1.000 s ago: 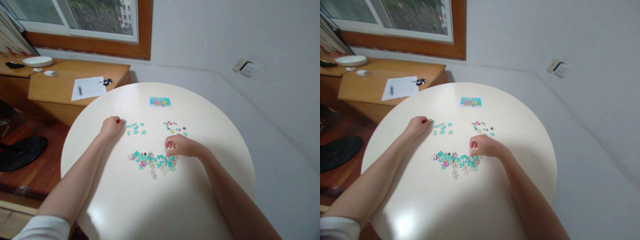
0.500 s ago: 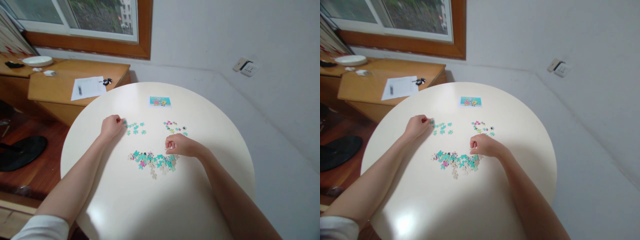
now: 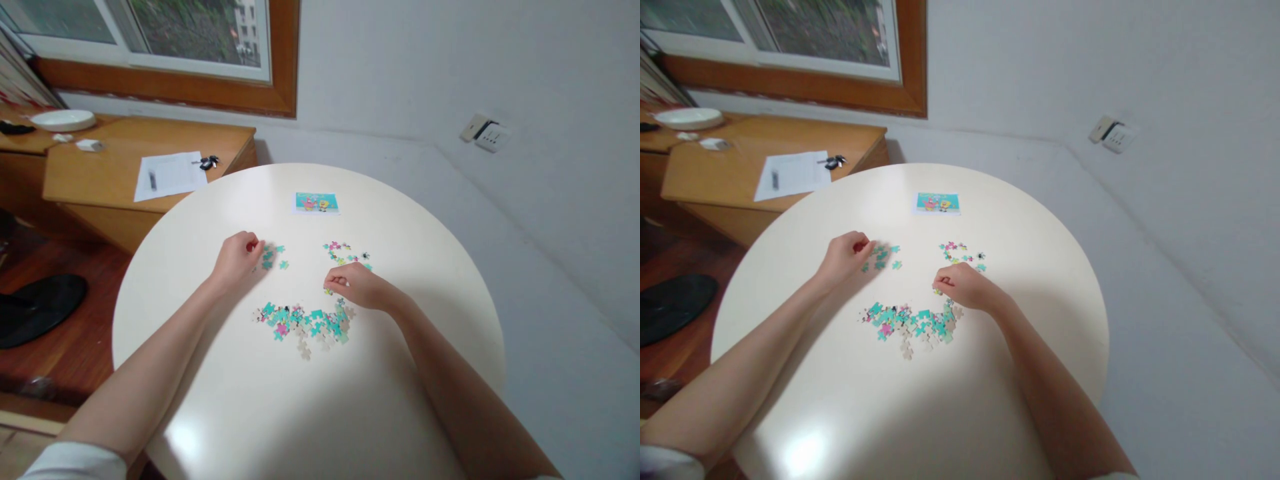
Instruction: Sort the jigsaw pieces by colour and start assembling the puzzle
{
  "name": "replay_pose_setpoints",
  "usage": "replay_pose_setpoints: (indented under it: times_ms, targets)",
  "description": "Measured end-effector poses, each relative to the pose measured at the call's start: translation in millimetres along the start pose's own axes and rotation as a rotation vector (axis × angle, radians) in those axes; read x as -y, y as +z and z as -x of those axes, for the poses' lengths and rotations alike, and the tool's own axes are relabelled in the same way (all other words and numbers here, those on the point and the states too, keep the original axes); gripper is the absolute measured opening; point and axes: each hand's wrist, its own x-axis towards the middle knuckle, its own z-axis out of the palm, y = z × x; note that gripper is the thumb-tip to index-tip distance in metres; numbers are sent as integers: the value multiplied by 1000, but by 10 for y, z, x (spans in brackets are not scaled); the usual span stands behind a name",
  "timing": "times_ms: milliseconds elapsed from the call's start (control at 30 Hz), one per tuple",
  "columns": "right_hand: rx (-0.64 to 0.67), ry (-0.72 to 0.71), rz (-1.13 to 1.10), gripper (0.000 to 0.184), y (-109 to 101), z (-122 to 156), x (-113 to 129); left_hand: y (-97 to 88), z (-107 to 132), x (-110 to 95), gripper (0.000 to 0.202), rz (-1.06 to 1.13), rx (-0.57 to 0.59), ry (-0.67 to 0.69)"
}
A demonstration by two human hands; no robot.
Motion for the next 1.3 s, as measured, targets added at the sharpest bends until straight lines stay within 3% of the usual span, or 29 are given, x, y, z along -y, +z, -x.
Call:
replay_pose_setpoints:
  times_ms: [100, 267, 433, 700, 867, 933, 1067, 1300]
  targets:
    - [-11, 12, -126, 18, 39, -19, -19, 40, 82, -152, 27, 75, 64, 76]
    - [-14, 26, -373, 18, 137, -55, -35, 105, 237, -376, 30, 231, 310, 225]
    - [-5, 75, -521, 15, 190, -86, 1, 173, 323, -431, 30, 326, 468, 322]
    - [-133, 119, -578, 22, 26, -87, -155, 227, 292, -384, 33, 313, 457, 323]
    - [-478, 280, -563, 28, -244, -13, -517, 217, 289, -362, 33, 287, 468, 320]
    - [-542, 368, -538, 27, -314, 25, -675, 214, 292, -358, 32, 285, 468, 321]
    - [-587, 491, -483, 21, -375, 95, -910, 205, 291, -361, 32, 256, 470, 300]
    - [-588, 500, -346, 15, -386, 173, -1118, 194, 289, -368, 33, 237, 461, 322]
